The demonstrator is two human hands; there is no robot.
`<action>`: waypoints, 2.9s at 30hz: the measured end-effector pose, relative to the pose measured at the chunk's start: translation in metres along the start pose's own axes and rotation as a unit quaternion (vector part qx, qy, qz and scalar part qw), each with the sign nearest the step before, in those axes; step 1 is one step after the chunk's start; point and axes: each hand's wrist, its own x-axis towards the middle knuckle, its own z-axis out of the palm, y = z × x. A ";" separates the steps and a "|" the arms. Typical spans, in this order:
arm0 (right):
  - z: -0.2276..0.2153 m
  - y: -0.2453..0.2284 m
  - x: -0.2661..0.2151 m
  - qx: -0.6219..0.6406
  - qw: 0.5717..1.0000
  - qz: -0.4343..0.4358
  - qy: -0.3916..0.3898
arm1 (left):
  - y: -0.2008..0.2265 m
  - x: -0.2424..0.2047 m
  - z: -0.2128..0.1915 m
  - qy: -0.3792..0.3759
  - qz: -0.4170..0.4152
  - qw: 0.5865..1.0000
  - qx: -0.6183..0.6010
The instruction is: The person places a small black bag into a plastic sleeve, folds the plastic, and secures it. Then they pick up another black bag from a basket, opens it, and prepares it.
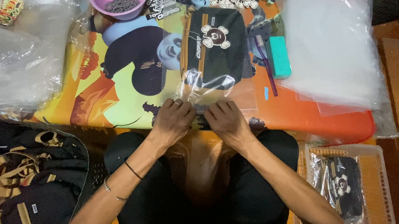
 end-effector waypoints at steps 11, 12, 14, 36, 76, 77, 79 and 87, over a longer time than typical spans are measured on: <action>-0.014 0.012 -0.012 -0.014 1.000 0.023 0.000 | 0.001 -0.003 -0.002 -0.012 0.000 1.000 -0.003; -0.020 0.016 -0.013 -0.015 1.000 0.022 0.002 | -0.001 -0.003 -0.004 -0.011 0.001 1.000 0.000; -0.034 0.023 -0.017 -0.024 0.999 0.035 -0.014 | -0.002 -0.005 -0.008 -0.031 -0.007 0.999 0.004; -0.051 0.038 -0.041 -0.020 0.996 0.082 -0.019 | -0.002 -0.017 -0.016 0.020 -0.016 0.999 0.027; -0.067 0.051 -0.055 -0.010 0.986 0.167 0.003 | 0.025 0.014 0.006 0.036 0.006 0.999 0.013; -0.068 0.050 -0.054 -0.003 0.985 0.174 0.003 | 0.026 0.010 0.010 0.037 0.004 0.999 0.007; -0.069 0.051 -0.052 -0.005 0.985 0.171 -0.001 | 0.026 0.021 -0.012 0.045 -0.011 0.999 0.003; -0.069 0.051 -0.051 -0.011 0.985 0.174 -0.001 | 0.037 0.033 -0.006 0.081 -0.022 0.996 -0.004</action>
